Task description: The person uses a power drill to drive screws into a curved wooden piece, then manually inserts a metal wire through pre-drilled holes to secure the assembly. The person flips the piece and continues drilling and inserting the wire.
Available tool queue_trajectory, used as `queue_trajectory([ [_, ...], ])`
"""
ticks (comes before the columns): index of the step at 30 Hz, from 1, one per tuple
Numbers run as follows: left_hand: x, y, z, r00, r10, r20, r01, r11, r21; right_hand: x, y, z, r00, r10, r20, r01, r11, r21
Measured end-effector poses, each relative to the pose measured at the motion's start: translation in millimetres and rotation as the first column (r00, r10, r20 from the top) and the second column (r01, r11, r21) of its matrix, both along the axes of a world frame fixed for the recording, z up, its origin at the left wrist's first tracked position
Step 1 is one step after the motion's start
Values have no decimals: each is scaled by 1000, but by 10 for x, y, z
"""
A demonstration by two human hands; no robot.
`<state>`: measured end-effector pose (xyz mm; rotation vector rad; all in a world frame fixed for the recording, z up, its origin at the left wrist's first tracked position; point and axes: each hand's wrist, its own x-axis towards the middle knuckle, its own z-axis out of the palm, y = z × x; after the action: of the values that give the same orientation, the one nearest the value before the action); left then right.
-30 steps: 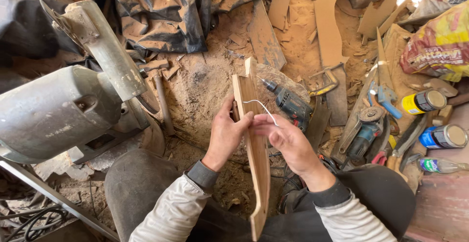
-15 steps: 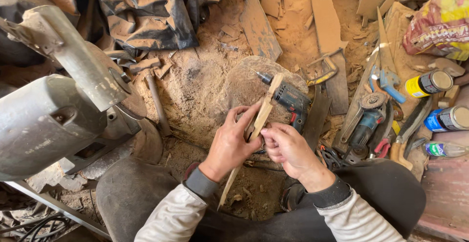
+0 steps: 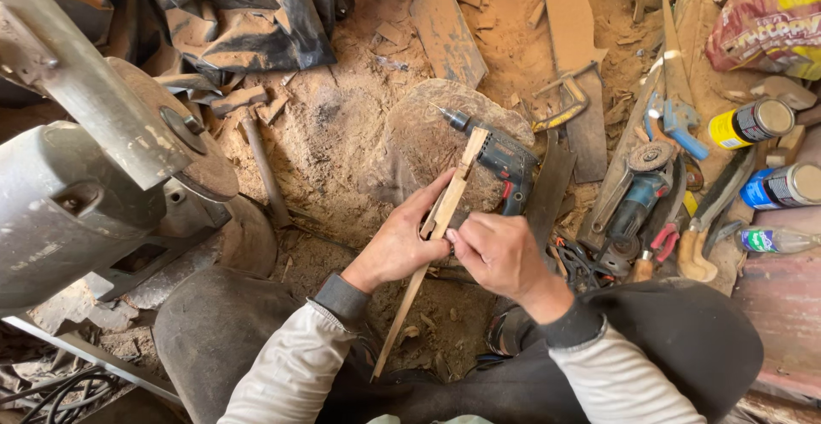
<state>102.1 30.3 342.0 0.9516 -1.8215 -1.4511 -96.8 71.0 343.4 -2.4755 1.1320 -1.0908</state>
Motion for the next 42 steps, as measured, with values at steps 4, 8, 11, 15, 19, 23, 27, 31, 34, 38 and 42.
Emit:
queue_trajectory([
  [4, 0, 2, -27, 999, -11, -37, 10, 1000, -4, -21, 26, 16, 994, -40, 99, 23, 986, 167],
  [8, 23, 5, -57, 1000, 12, -12, -12, 999, 31, 118, 163, -153, 678, -383, 627, -249, 683, 687],
  [11, 42, 27, -82, 1000, 5, -27, -5, 1000, 15, 181, 268, -281, 321, -722, 614, -533, 398, 747],
  [15, 55, 93, -77, 996, 14, -91, 5, 979, 203, 143, 309, -245, 467, -616, 635, -452, 450, 770],
  [19, 61, 184, -16, 952, -77, -297, 130, 978, 164, -72, 153, 49, 992, 53, 114, -78, 972, 222],
  [23, 31, 191, 24, 964, -62, -257, 115, 974, 196, -230, -61, 214, 972, 155, -175, -149, 988, 45],
  [27, 32, 182, 3, 957, -46, -286, 106, 975, 195, -87, 153, 48, 975, 32, 218, -113, 922, 370],
  [31, 15, 147, -53, 966, -25, -256, 94, 961, 261, 43, 486, -147, 349, -742, 573, -596, 296, 746],
  [34, -45, 133, -71, 975, -41, -219, 103, 955, 278, -39, 480, -158, 472, -635, 612, -490, 388, 781],
  [38, -115, 100, -33, 966, -114, -230, 171, 954, 245, -361, 182, 0, 997, 55, 57, -66, 974, 218],
  [42, -176, 93, -48, 986, -98, -135, 108, 992, 69, -519, 7, 185, 974, 112, -194, -100, 992, 75],
])
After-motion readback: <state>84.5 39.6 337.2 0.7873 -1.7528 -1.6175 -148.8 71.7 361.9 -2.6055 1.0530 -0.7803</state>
